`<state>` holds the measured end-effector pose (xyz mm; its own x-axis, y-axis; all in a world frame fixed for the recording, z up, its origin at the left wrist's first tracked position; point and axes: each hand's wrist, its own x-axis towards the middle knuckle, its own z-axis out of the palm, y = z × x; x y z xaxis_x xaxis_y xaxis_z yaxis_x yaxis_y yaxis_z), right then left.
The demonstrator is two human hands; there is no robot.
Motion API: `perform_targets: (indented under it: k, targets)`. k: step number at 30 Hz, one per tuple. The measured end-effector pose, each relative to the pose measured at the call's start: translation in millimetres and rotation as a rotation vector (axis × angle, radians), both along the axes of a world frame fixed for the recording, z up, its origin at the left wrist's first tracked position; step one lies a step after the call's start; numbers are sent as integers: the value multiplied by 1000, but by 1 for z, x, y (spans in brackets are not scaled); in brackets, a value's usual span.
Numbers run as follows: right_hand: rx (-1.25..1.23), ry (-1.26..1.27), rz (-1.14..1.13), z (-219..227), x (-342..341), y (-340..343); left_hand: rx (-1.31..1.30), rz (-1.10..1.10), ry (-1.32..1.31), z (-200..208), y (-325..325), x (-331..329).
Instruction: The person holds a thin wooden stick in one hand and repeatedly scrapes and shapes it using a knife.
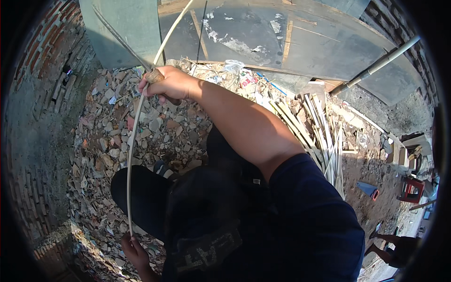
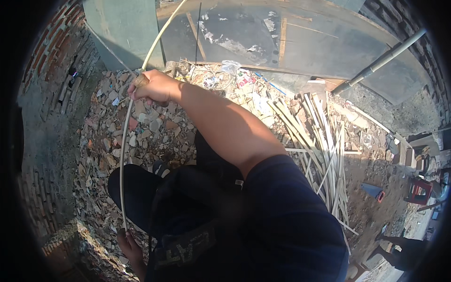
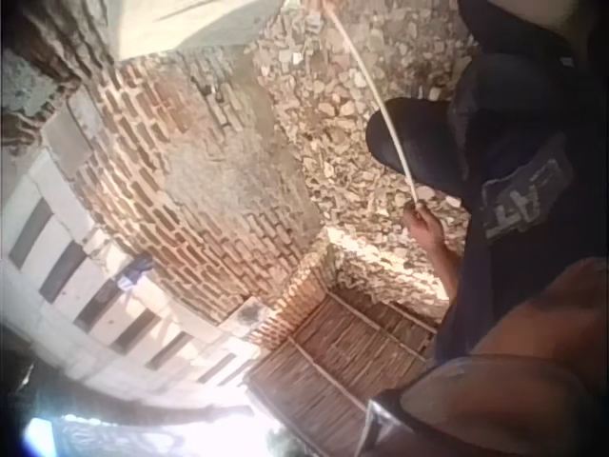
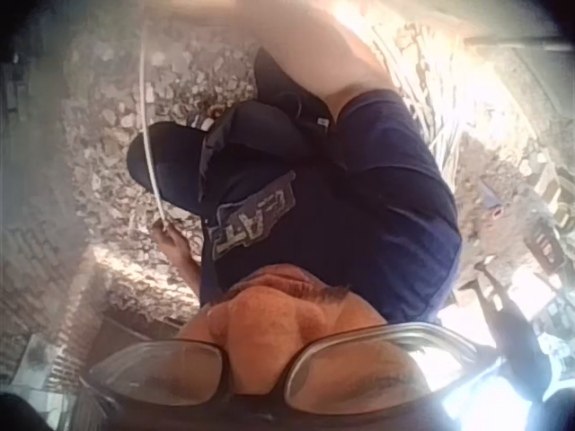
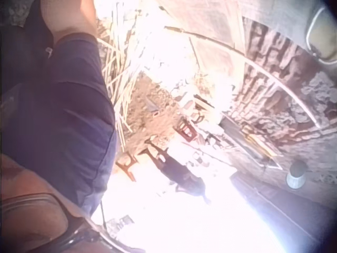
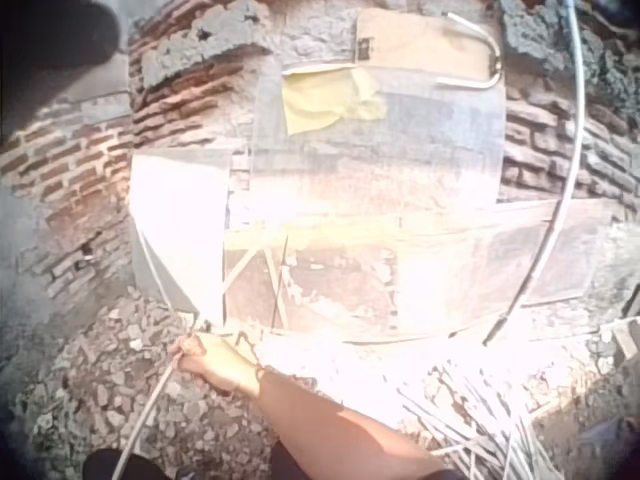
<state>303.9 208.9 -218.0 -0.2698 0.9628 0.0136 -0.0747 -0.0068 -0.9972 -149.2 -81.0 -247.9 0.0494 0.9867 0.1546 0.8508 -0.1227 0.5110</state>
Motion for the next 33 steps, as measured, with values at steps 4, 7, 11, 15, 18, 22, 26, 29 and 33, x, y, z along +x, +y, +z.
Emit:
perform_targets:
  k: [4, 7, 11, 15, 18, 22, 26, 29, 33]
  targets:
    - [-10, 0, 40, -7, -8, 1, 67, 6, 97, 13, 23, 34]
    - [123, -263, 68, -4, 2, -6, -171, 15, 51, 18, 31, 47]
    - [328, -863, -81, 22, 18, -23, -273, 77, 100, 16, 33, 46]
    - [329, -1107, 15, 33, -7, -39, -269, 121, 74, 19, 31, 51]
    - [434, -1163, 233, 24, -13, -40, -242, 108, 48, 19, 30, 53]
    - [125, -977, 184, -12, 16, 0, -134, 104, 49, 8, 33, 52]
    - [166, -1018, 113, -13, 2, -4, -160, 113, 128, 16, 35, 52]
    - [407, -1191, 279, 5, -30, -31, -170, 119, 160, 16, 29, 49]
    - [73, -1012, 290, -10, -1, -4, -156, 94, 136, 15, 38, 55]
